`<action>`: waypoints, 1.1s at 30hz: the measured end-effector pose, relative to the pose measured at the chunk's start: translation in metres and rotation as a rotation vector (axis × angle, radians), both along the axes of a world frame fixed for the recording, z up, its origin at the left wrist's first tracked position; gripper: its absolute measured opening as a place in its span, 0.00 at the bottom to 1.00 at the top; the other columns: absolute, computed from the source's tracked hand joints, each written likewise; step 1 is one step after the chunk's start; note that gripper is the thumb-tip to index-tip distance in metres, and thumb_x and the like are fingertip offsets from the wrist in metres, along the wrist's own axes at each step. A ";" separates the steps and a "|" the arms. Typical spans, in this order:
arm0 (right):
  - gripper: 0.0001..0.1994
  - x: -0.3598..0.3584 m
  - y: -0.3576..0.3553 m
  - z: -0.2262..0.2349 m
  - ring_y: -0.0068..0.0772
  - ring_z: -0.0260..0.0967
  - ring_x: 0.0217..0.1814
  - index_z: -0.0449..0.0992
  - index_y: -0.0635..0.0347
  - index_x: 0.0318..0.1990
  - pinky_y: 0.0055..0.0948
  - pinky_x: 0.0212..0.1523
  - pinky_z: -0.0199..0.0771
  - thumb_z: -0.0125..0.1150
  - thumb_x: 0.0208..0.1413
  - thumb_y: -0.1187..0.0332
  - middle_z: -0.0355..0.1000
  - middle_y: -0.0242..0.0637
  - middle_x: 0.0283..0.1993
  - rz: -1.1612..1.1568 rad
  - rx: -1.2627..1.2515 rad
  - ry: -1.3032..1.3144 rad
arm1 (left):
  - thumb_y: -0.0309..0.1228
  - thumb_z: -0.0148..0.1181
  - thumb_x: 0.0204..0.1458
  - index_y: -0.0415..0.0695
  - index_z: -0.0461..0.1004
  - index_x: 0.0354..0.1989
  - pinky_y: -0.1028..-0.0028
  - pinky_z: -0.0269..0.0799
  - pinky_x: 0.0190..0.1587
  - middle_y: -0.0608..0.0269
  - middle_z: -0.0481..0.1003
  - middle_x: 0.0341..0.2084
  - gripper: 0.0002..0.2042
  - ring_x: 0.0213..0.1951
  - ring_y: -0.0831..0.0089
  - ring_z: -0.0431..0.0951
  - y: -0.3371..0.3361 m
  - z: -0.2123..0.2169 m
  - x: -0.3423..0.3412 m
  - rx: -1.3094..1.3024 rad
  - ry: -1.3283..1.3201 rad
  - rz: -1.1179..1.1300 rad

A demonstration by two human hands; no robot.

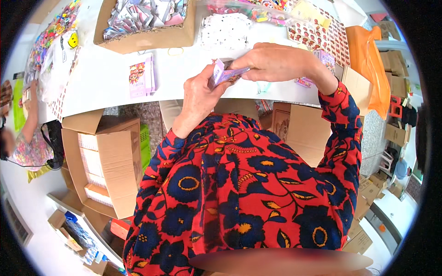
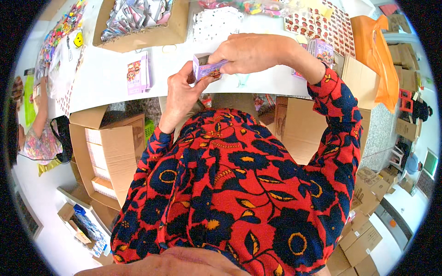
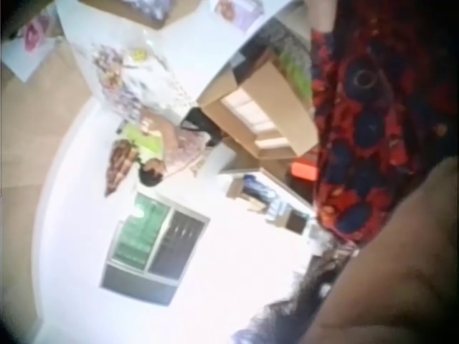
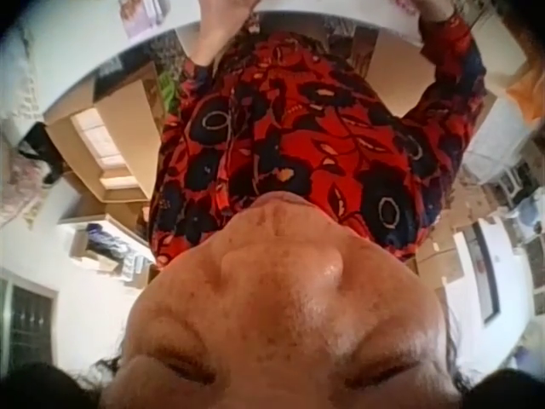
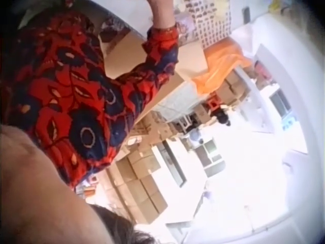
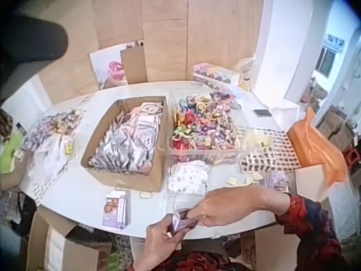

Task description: Packaging small items into individual boxes and organizing them into a larger shipping carton.

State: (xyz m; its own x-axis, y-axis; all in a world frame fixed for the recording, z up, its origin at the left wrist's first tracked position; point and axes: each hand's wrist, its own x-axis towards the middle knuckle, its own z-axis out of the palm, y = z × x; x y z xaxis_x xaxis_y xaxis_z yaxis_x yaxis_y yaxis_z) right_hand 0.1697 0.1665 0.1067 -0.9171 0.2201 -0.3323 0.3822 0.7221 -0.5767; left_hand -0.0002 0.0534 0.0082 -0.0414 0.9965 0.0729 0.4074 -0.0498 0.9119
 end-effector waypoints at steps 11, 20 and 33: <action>0.12 -0.005 -0.014 0.003 0.38 0.69 0.32 0.69 0.56 0.47 0.31 0.33 0.67 0.52 0.54 0.72 0.71 0.41 0.38 -0.364 0.235 0.420 | 0.20 0.63 0.45 0.36 0.71 0.42 0.80 0.72 0.34 0.65 0.76 0.30 0.14 0.31 0.83 0.73 -0.001 -0.008 0.002 -0.133 -0.520 -0.060; 0.15 -0.001 -0.028 -0.006 0.40 0.71 0.40 0.71 0.60 0.47 0.32 0.39 0.71 0.57 0.49 0.77 0.71 0.39 0.45 -0.354 0.247 0.602 | 0.17 0.60 0.48 0.34 0.69 0.45 0.78 0.73 0.41 0.62 0.76 0.36 0.15 0.37 0.80 0.74 -0.003 0.003 -0.005 -0.172 -0.691 -0.122; 0.11 -0.001 -0.026 -0.012 0.40 0.70 0.33 0.74 0.58 0.43 0.33 0.36 0.71 0.57 0.50 0.72 0.73 0.37 0.36 -0.140 0.431 0.221 | 0.24 0.65 0.44 0.38 0.72 0.38 0.80 0.67 0.26 0.66 0.75 0.20 0.13 0.23 0.86 0.70 -0.008 -0.009 -0.003 -0.001 -0.363 0.011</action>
